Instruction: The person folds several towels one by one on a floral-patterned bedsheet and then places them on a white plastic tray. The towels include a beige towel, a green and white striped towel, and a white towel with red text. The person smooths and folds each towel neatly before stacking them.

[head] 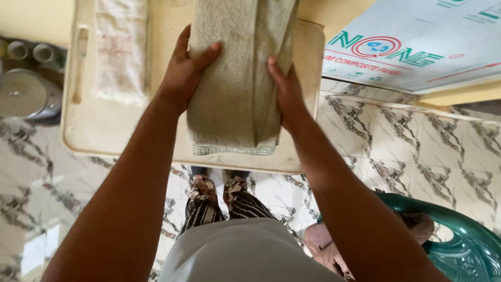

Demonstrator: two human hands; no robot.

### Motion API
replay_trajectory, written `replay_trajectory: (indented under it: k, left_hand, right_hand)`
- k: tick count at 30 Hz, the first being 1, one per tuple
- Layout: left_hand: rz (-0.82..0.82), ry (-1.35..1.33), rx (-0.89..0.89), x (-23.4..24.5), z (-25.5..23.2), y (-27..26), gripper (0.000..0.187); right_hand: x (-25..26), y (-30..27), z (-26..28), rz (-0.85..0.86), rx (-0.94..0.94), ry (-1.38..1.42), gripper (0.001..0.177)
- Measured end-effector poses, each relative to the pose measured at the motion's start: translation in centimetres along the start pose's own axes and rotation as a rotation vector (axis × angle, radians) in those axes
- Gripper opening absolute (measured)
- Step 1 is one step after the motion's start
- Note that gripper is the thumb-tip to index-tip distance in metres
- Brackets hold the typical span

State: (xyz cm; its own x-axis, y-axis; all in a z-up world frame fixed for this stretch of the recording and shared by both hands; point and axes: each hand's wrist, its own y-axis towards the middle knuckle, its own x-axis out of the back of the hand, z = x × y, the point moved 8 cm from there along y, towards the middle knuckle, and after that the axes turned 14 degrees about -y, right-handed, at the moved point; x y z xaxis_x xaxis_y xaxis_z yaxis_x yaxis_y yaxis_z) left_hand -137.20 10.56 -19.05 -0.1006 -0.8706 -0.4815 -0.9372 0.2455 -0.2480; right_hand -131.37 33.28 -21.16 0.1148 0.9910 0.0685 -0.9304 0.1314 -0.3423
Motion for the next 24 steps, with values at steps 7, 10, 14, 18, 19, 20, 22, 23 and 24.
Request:
replay_trajectory:
  k: [7, 10, 14, 18, 19, 20, 22, 23, 24]
  left_hand:
    - [-0.267, 0.694, 0.012, 5.0, 4.4, 3.2, 0.087]
    - [-0.277, 0.750, -0.030, 5.1, 4.7, 2.1, 0.092]
    - [-0.235, 0.261, 0.279, 4.4, 6.6, 2.2, 0.097]
    - [-0.199, 0.270, 0.253, 3.0, 5.2, 2.9, 0.100]
    - [-0.185, 0.283, 0.222, 2.6, 4.8, 3.0, 0.100]
    - [-0.189, 0.339, 0.196, 2.5, 4.4, 3.1, 0.099]
    - [-0.195, 0.447, 0.164, 2.2, 4.0, 2.6, 0.097]
    - [-0.211, 0.512, 0.203, 2.4, 4.0, 2.4, 0.100]
    - [-0.228, 0.576, 0.241, 2.5, 4.0, 2.3, 0.103]
  right_hand:
    - [0.9, 3.2, -5.3, -0.098, -0.114, -0.359, 0.101]
    - [1.0, 2.5, -6.3, -0.164, -0.176, -0.274, 0.101]
    - [-0.7, 3.1, -5.4, -0.131, -0.172, -0.173, 0.094]
    - [-0.5, 3.8, -3.5, -0.176, -0.141, -0.188, 0.089]
    - [-0.2, 4.2, -3.0, -0.193, -0.137, -0.239, 0.087]
    - [0.1, 4.5, -2.6, -0.211, -0.134, -0.289, 0.085]
    - [0.4, 4.4, -2.4, -0.236, -0.164, -0.431, 0.083]
    - [0.2, 4.5, -2.2, -0.240, -0.182, -0.519, 0.083]
    - [0.0, 4.5, -2.0, -0.245, -0.199, -0.606, 0.083]
